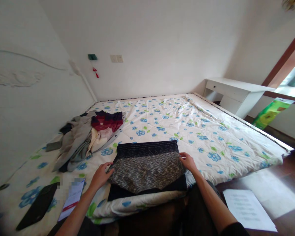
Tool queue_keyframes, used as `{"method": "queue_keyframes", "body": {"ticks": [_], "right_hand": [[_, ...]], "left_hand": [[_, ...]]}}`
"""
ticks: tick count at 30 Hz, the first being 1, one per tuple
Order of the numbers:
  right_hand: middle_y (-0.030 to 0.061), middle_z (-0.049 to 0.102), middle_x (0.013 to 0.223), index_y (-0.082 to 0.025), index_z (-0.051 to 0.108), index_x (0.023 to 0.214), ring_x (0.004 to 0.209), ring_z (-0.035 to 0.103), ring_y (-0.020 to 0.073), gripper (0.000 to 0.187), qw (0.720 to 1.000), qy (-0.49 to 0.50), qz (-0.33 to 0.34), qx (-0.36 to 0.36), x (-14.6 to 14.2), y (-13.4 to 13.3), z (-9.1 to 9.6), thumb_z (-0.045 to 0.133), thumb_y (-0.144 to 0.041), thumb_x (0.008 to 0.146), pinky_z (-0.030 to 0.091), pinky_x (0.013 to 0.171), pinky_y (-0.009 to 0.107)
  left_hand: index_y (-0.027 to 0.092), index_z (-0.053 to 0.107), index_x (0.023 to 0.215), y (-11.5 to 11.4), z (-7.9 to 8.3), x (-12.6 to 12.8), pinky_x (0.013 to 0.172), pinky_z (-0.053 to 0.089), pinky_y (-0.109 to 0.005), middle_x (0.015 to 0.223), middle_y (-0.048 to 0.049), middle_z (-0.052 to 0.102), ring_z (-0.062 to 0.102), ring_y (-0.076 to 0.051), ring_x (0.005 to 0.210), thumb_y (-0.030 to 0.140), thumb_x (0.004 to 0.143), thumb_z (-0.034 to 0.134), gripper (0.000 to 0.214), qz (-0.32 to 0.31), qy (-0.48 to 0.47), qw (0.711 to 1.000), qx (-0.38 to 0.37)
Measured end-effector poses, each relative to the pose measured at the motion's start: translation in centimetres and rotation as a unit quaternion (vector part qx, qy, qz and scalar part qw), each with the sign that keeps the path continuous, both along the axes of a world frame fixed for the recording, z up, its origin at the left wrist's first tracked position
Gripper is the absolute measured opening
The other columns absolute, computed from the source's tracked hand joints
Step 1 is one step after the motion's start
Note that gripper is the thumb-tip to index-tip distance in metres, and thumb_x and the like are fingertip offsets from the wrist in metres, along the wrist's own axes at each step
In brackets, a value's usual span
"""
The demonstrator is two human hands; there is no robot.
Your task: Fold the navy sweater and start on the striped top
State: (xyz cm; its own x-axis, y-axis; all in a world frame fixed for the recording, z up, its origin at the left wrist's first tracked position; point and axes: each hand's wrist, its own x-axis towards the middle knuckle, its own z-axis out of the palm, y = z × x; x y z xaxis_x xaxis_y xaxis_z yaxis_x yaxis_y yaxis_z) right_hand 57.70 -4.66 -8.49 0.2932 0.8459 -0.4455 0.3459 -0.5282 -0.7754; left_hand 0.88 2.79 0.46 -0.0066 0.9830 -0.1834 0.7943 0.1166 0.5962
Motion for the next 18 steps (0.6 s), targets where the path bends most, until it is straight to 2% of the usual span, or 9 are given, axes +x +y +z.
{"method": "queue_keyframes", "body": {"ticks": [2, 4, 6, 8, 10, 12, 15, 18], "right_hand": [[0.0072, 0.086, 0.108, -0.025, 0.081, 0.106, 0.097, 0.082, 0.0273, 0.022, 0.999, -0.048, 0.008, -0.004, -0.2, 0.4, 0.2, 0.077, -0.031, 0.085, 0.063, 0.1, 0.041], [0.008, 0.084, 0.111, -0.025, 0.082, 0.104, 0.106, 0.079, 0.0282, 0.021, 0.993, -0.106, 0.041, 0.036, -0.7, 0.2, 0.8, 0.075, -0.027, 0.085, 0.06, 0.108, 0.042], [0.0085, 0.082, 0.113, -0.025, 0.084, 0.103, 0.114, 0.076, 0.0291, 0.022, 0.98, -0.126, 0.125, 0.092, -1.9, -0.6, 1.9, 0.072, -0.022, 0.085, 0.056, 0.112, 0.042], [0.0075, 0.081, 0.113, -0.025, 0.085, 0.105, 0.115, 0.074, 0.0288, 0.026, 0.956, -0.087, 0.253, 0.122, -3.7, -1.9, 2.9, 0.071, -0.018, 0.084, 0.055, 0.112, 0.041], [0.0057, 0.082, 0.113, -0.026, 0.087, 0.107, 0.116, 0.073, 0.0282, 0.032, 0.92, -0.036, 0.372, 0.118, -5.8, -3.5, 3.6, 0.073, -0.014, 0.081, 0.054, 0.112, 0.039], [0.0054, 0.082, 0.115, -0.026, 0.088, 0.11, 0.119, 0.072, 0.0286, 0.039, 0.893, -0.025, 0.437, 0.101, -7.6, -4.8, 3.8, 0.076, -0.012, 0.076, 0.053, 0.114, 0.039], [0.0069, 0.082, 0.118, -0.026, 0.089, 0.113, 0.122, 0.072, 0.0294, 0.042, 0.883, -0.056, 0.459, 0.084, -9.0, -5.8, 3.6, 0.077, -0.011, 0.076, 0.053, 0.116, 0.039], [0.0063, 0.085, 0.113, -0.025, 0.09, 0.106, 0.117, 0.074, 0.0282, 0.03, 0.883, -0.057, 0.46, 0.079, -9.4, -5.6, 3.4, 0.076, -0.013, 0.083, 0.052, 0.115, 0.038]], "left_hand": [[0.028, 0.08, 0.108, -1.1, 0.1, 1.0, 0.121, 0.053, -0.05, 0.122, -0.0119, 0.081, 0.072, -0.039, 0.126, 0.034, 0.08, 0.074, 0.029, -0.084, 0.009, 0.996, 0.001], [0.028, 0.081, 0.106, -3.1, 0.1, 2.5, 0.118, 0.053, -0.048, 0.12, -0.0091, 0.08, 0.072, -0.034, 0.123, 0.024, 0.081, 0.07, 0.027, -0.193, 0.008, 0.981, -0.024], [0.027, 0.081, 0.106, -5.3, 0.0, 4.1, 0.117, 0.052, -0.046, 0.119, -0.0079, 0.079, 0.071, -0.032, 0.121, 0.014, 0.08, 0.067, 0.033, -0.277, 0.019, 0.959, -0.055], [0.028, 0.081, 0.114, -7.1, -0.2, 5.6, 0.115, 0.05, -0.047, 0.124, -0.0081, 0.079, 0.07, -0.031, 0.124, 0.009, 0.08, 0.065, 0.042, -0.326, 0.04, 0.942, -0.074], [0.029, 0.081, 0.122, -8.1, -0.4, 6.7, 0.115, 0.049, -0.048, 0.132, -0.0084, 0.079, 0.067, -0.032, 0.129, 0.008, 0.082, 0.066, 0.048, -0.347, 0.063, 0.932, -0.081], [0.029, 0.082, 0.123, -8.3, -0.6, 7.4, 0.114, 0.048, -0.049, 0.133, -0.0082, 0.079, 0.066, -0.033, 0.129, 0.01, 0.086, 0.067, 0.044, -0.352, 0.086, 0.928, -0.082], [0.028, 0.083, 0.11, -7.9, -0.8, 7.8, 0.108, 0.049, -0.047, 0.119, -0.0073, 0.081, 0.068, -0.031, 0.12, 0.012, 0.091, 0.066, 0.03, -0.354, 0.103, 0.926, -0.084], [0.026, 0.083, 0.099, -6.9, -0.3, 7.4, 0.103, 0.05, -0.043, 0.108, -0.0069, 0.081, 0.069, -0.029, 0.113, 0.011, 0.09, 0.065, 0.025, -0.355, 0.099, 0.927, -0.075]]}}
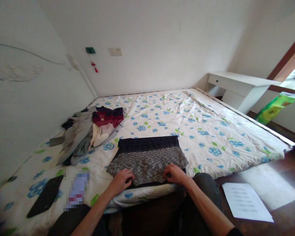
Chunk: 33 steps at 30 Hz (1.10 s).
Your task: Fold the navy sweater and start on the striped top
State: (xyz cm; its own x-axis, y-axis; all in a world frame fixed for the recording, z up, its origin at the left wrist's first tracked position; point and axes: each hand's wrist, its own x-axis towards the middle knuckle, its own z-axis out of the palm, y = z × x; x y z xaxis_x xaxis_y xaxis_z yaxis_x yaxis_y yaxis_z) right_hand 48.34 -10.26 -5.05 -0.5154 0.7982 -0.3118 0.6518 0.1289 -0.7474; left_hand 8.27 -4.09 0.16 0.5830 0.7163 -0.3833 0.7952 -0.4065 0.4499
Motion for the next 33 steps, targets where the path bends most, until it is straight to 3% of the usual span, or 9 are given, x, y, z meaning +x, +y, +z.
{"method": "queue_keyframes", "body": {"ticks": [6, 11, 13, 15, 18, 20, 24, 28, 33], "right_hand": [[0.0024, 0.088, 0.111, -0.028, 0.092, 0.106, 0.111, 0.079, 0.0254, 0.03, 0.998, 0.059, -0.023, 0.004, -1.3, 0.1, -0.1, 0.071, -0.015, 0.09, 0.055, 0.11, 0.034], [0.0009, 0.09, 0.107, -0.028, 0.093, 0.101, 0.103, 0.082, 0.0245, 0.026, 0.995, 0.077, 0.015, -0.063, -0.7, 0.0, -0.4, 0.077, -0.018, 0.084, 0.058, 0.102, 0.031], [0.0009, 0.09, 0.106, -0.027, 0.093, 0.101, 0.101, 0.083, 0.0245, 0.02, 0.993, 0.09, 0.002, -0.079, 0.3, 0.4, -0.6, 0.078, -0.026, 0.088, 0.059, 0.099, 0.031], [0.0027, 0.09, 0.105, -0.026, 0.093, 0.102, 0.101, 0.083, 0.0254, 0.02, 0.993, 0.083, -0.044, -0.068, 1.6, 1.2, -1.0, 0.076, -0.032, 0.094, 0.06, 0.099, 0.032], [0.0082, 0.088, 0.115, -0.023, 0.09, 0.111, 0.11, 0.081, 0.0285, 0.026, 0.983, 0.032, -0.18, -0.006, 4.2, 3.5, -2.0, 0.071, -0.033, 0.097, 0.06, 0.106, 0.038], [0.0115, 0.085, 0.127, -0.022, 0.088, 0.122, 0.117, 0.08, 0.0296, 0.032, 0.957, -0.006, -0.288, 0.021, 6.1, 5.6, -3.0, 0.073, -0.032, 0.095, 0.06, 0.11, 0.041], [0.0131, 0.084, 0.13, -0.02, 0.081, 0.136, 0.111, 0.083, 0.0277, 0.043, 0.898, -0.05, -0.437, -0.025, 9.0, 9.2, -5.2, 0.075, -0.032, 0.096, 0.063, 0.105, 0.039], [0.0102, 0.087, 0.12, -0.02, 0.078, 0.141, 0.104, 0.085, 0.0266, 0.046, 0.888, -0.057, -0.449, -0.087, 9.7, 10.3, -7.3, 0.077, -0.04, 0.099, 0.063, 0.103, 0.037], [0.0137, 0.089, 0.116, -0.019, 0.083, 0.133, 0.112, 0.084, 0.033, 0.049, 0.905, -0.087, -0.404, -0.107, 9.8, 9.9, -9.1, 0.087, -0.046, 0.093, 0.063, 0.102, 0.039]], "left_hand": [[0.025, 0.082, 0.095, 1.2, 2.0, -1.9, 0.107, 0.049, -0.042, 0.107, -0.0067, 0.082, 0.068, -0.029, 0.116, 0.011, 0.086, 0.067, 0.022, 0.032, -0.025, 0.999, 0.034], [0.026, 0.084, 0.089, 0.5, 0.6, -2.4, 0.11, 0.05, -0.043, 0.109, -0.0067, 0.082, 0.069, -0.03, 0.117, 0.012, 0.078, 0.066, 0.026, -0.003, -0.013, 0.999, -0.053], [0.027, 0.085, 0.091, 1.5, 0.0, -3.6, 0.113, 0.051, -0.044, 0.115, -0.0079, 0.083, 0.07, -0.03, 0.12, 0.014, 0.079, 0.064, 0.028, 0.045, -0.047, 0.997, -0.051], [0.027, 0.086, 0.097, 3.5, -0.5, -5.6, 0.118, 0.05, -0.046, 0.121, -0.0103, 0.083, 0.071, -0.033, 0.123, 0.022, 0.081, 0.067, 0.025, 0.147, -0.084, 0.986, -0.013], [0.026, 0.083, 0.106, 6.7, -1.3, -9.0, 0.12, 0.052, -0.048, 0.123, -0.0143, 0.084, 0.072, -0.039, 0.128, 0.042, 0.078, 0.08, 0.033, 0.335, -0.11, 0.935, 0.027], [0.024, 0.079, 0.109, 8.1, -2.1, -10.6, 0.112, 0.059, -0.049, 0.119, -0.0165, 0.085, 0.076, -0.042, 0.122, 0.055, 0.069, 0.088, 0.051, 0.417, -0.108, 0.902, -0.012], [0.024, 0.076, 0.107, 9.2, -3.3, -11.3, 0.102, 0.064, -0.05, 0.109, -0.015, 0.087, 0.081, -0.045, 0.111, 0.063, 0.053, 0.098, 0.071, 0.453, -0.089, 0.885, -0.067], [0.025, 0.077, 0.09, 9.5, -2.3, -10.4, 0.098, 0.066, -0.046, 0.097, -0.011, 0.088, 0.08, -0.043, 0.117, 0.053, 0.055, 0.101, 0.051, 0.471, -0.167, 0.858, -0.123], [0.022, 0.077, 0.085, 8.9, -0.4, -9.9, 0.077, 0.068, -0.038, 0.088, -0.0098, 0.085, 0.082, -0.03, 0.088, 0.03, 0.066, 0.101, 0.031, 0.557, -0.252, 0.725, -0.316]]}}
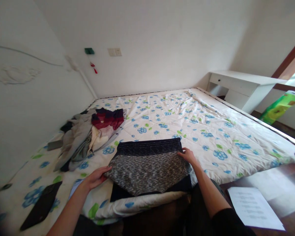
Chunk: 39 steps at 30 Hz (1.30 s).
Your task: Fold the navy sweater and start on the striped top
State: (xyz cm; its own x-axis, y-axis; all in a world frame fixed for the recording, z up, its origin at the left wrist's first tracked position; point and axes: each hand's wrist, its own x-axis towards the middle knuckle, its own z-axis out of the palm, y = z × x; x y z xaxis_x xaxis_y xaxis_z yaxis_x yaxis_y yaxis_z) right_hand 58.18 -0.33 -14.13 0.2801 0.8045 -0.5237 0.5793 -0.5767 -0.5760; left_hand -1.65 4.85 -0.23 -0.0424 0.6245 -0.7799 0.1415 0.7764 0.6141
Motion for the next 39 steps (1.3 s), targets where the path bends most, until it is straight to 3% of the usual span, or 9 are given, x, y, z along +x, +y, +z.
{"method": "queue_keyframes", "body": {"ticks": [4, 8, 15, 22, 26, 29, 32, 36, 39], "right_hand": [[0.0119, 0.089, 0.11, -0.019, 0.087, 0.113, 0.111, 0.084, 0.0332, 0.03, 0.999, 0.042, 0.001, -0.034, 0.3, 0.0, -0.1, 0.084, -0.043, 0.094, 0.064, 0.102, 0.039], [0.0092, 0.09, 0.106, -0.021, 0.084, 0.104, 0.108, 0.085, 0.0323, 0.03, 0.987, 0.149, -0.043, -0.046, -0.6, -0.5, 0.4, 0.092, -0.042, 0.085, 0.067, 0.098, 0.038], [0.0121, 0.09, 0.108, -0.019, 0.079, 0.103, 0.098, 0.087, 0.029, 0.032, 0.917, 0.351, -0.141, -0.126, -1.3, -0.9, 2.5, 0.094, -0.037, 0.08, 0.073, 0.089, 0.04], [0.0112, 0.089, 0.102, -0.02, 0.078, 0.089, 0.099, 0.086, 0.0295, 0.026, 0.965, 0.211, -0.086, -0.132, -0.8, -1.1, 2.1, 0.095, -0.036, 0.079, 0.071, 0.086, 0.036], [0.0124, 0.089, 0.107, -0.017, 0.081, 0.099, 0.1, 0.086, 0.0283, 0.034, 0.952, 0.268, -0.091, -0.116, -0.4, -0.9, 1.5, 0.091, -0.048, 0.086, 0.07, 0.089, 0.035], [0.014, 0.089, 0.108, -0.017, 0.082, 0.103, 0.106, 0.085, 0.0309, 0.04, 0.976, 0.177, -0.091, -0.091, 0.2, -0.3, 1.2, 0.091, -0.052, 0.085, 0.069, 0.094, 0.038], [0.0157, 0.087, 0.111, -0.018, 0.082, 0.108, 0.115, 0.083, 0.0349, 0.046, 0.993, 0.041, -0.086, -0.071, 0.6, 0.0, 0.8, 0.095, -0.052, 0.08, 0.066, 0.1, 0.042], [0.0136, 0.087, 0.106, -0.017, 0.082, 0.106, 0.106, 0.084, 0.0328, 0.042, 0.987, 0.112, -0.054, -0.106, 0.4, -0.4, 0.2, 0.096, -0.046, 0.078, 0.067, 0.092, 0.039], [0.0109, 0.088, 0.104, -0.018, 0.083, 0.106, 0.103, 0.084, 0.0314, 0.036, 0.99, 0.123, -0.044, -0.06, 0.2, -0.2, 0.2, 0.094, -0.034, 0.075, 0.067, 0.094, 0.038]], "left_hand": [[0.021, 0.075, 0.082, -1.1, 0.1, 0.7, 0.064, 0.064, -0.033, 0.075, -0.0051, 0.08, 0.077, -0.025, 0.07, 0.028, 0.069, 0.1, 0.029, 0.024, 0.016, 0.998, -0.063], [0.017, 0.079, 0.088, -1.4, 0.1, 1.7, 0.065, 0.065, -0.03, 0.085, -0.0073, 0.085, 0.077, -0.022, 0.071, 0.029, 0.068, 0.103, 0.033, 0.033, -0.021, 0.997, -0.062], [0.018, 0.079, 0.086, -0.9, 0.1, 1.4, 0.077, 0.067, -0.028, 0.087, -0.0067, 0.086, 0.079, -0.019, 0.075, 0.011, 0.074, 0.095, 0.022, 0.07, -0.065, 0.994, -0.051], [0.021, 0.078, 0.088, -1.5, -1.5, 0.4, 0.076, 0.067, -0.037, 0.087, -0.0065, 0.087, 0.083, -0.03, 0.083, 0.03, 0.053, 0.107, 0.046, -0.036, 0.078, 0.996, -0.034], [0.019, 0.082, 0.093, -1.2, -1.1, 0.2, 0.082, 0.067, -0.037, 0.101, -0.0112, 0.089, 0.084, -0.031, 0.093, 0.055, 0.047, 0.109, 0.064, -0.063, 0.056, 0.996, -0.032], [0.019, 0.082, 0.094, -1.4, -0.6, 0.0, 0.082, 0.067, -0.037, 0.101, -0.0113, 0.089, 0.083, -0.03, 0.094, 0.065, 0.042, 0.109, 0.075, -0.072, 0.05, 0.994, -0.07], [0.019, 0.081, 0.096, -2.2, -0.4, 0.0, 0.083, 0.068, -0.038, 0.101, -0.0106, 0.088, 0.082, -0.028, 0.092, 0.067, 0.04, 0.11, 0.079, -0.067, 0.039, 0.993, -0.091], [0.022, 0.077, 0.094, -3.0, -0.7, 0.6, 0.079, 0.067, -0.036, 0.092, -0.0054, 0.086, 0.081, -0.026, 0.086, 0.051, 0.036, 0.113, 0.074, -0.052, 0.056, 0.994, -0.082], [0.022, 0.076, 0.093, -3.4, -0.8, 1.2, 0.075, 0.065, -0.035, 0.09, -0.0041, 0.084, 0.08, -0.027, 0.086, 0.036, 0.033, 0.112, 0.071, -0.047, 0.064, 0.994, -0.071]]}}
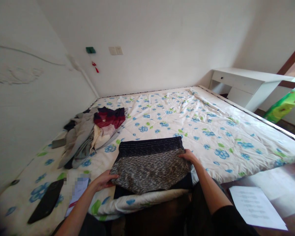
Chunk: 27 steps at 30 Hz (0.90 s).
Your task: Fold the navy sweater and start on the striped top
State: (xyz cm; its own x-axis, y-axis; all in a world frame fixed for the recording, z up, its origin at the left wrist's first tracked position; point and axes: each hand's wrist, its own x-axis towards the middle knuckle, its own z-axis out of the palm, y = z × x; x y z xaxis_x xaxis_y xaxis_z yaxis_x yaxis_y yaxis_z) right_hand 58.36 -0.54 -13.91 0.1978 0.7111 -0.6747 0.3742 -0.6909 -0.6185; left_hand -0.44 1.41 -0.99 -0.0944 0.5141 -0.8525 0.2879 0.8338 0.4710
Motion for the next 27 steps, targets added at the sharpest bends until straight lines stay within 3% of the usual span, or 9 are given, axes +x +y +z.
{"method": "queue_keyframes", "body": {"ticks": [3, 8, 14, 19, 23, 27], "right_hand": [[0.0093, 0.088, 0.109, -0.021, 0.084, 0.114, 0.109, 0.084, 0.0319, 0.039, 0.997, -0.041, -0.02, 0.069, 0.3, 0.6, 0.0, 0.091, -0.035, 0.078, 0.065, 0.101, 0.04], [0.01, 0.088, 0.101, -0.021, 0.084, 0.107, 0.107, 0.084, 0.0338, 0.036, 0.997, -0.073, 0.021, 0.005, 1.0, 0.7, -0.7, 0.093, -0.04, 0.078, 0.065, 0.1, 0.042], [0.0154, 0.087, 0.12, -0.019, 0.073, 0.143, 0.115, 0.083, 0.0333, 0.066, 0.991, -0.129, -0.008, 0.032, 0.9, 1.3, -1.5, 0.083, -0.06, 0.092, 0.062, 0.106, 0.044], [0.0111, 0.088, 0.116, -0.022, 0.075, 0.142, 0.109, 0.084, 0.0307, 0.062, 0.996, -0.077, -0.008, 0.048, 0.8, 2.8, -2.0, 0.083, -0.059, 0.094, 0.064, 0.105, 0.042], [0.0081, 0.089, 0.114, -0.024, 0.078, 0.139, 0.111, 0.084, 0.0298, 0.057, 0.998, -0.009, -0.023, 0.054, 1.1, 3.8, -2.3, 0.082, -0.059, 0.094, 0.066, 0.101, 0.041], [0.0105, 0.088, 0.123, -0.021, 0.079, 0.137, 0.115, 0.084, 0.0289, 0.048, 0.995, 0.069, -0.054, 0.046, 1.5, 4.8, -2.6, 0.078, -0.05, 0.1, 0.067, 0.103, 0.039]], "left_hand": [[0.022, 0.077, 0.094, -0.4, 0.4, 0.2, 0.08, 0.067, -0.038, 0.097, -0.0062, 0.086, 0.081, -0.029, 0.091, 0.035, 0.04, 0.11, 0.065, -0.015, -0.033, 0.999, -0.008], [0.025, 0.075, 0.099, -0.1, 0.5, -0.4, 0.074, 0.065, -0.039, 0.1, -0.0061, 0.087, 0.083, -0.034, 0.093, 0.035, 0.043, 0.107, 0.065, -0.065, 0.024, 0.997, -0.022], [0.023, 0.074, 0.114, 3.4, -1.2, 0.0, 0.071, 0.062, -0.037, 0.092, -0.0064, 0.087, 0.084, -0.035, 0.094, 0.06, 0.051, 0.105, 0.079, -0.046, 0.046, 0.993, 0.102], [0.021, 0.074, 0.121, 5.9, -3.0, 1.0, 0.088, 0.063, -0.04, 0.101, -0.0102, 0.089, 0.084, -0.033, 0.098, 0.066, 0.048, 0.106, 0.091, -0.022, -0.011, 0.985, 0.169], [0.021, 0.071, 0.128, 7.4, -4.3, 1.1, 0.07, 0.057, -0.033, 0.093, -0.0061, 0.086, 0.08, -0.027, 0.08, 0.067, 0.054, 0.103, 0.093, 0.005, 0.004, 0.989, 0.146], [0.023, 0.067, 0.131, 8.9, -5.5, 1.0, 0.062, 0.053, -0.027, 0.088, -0.0017, 0.085, 0.077, -0.021, 0.069, 0.055, 0.064, 0.103, 0.082, 0.048, -0.002, 0.99, 0.131]]}}
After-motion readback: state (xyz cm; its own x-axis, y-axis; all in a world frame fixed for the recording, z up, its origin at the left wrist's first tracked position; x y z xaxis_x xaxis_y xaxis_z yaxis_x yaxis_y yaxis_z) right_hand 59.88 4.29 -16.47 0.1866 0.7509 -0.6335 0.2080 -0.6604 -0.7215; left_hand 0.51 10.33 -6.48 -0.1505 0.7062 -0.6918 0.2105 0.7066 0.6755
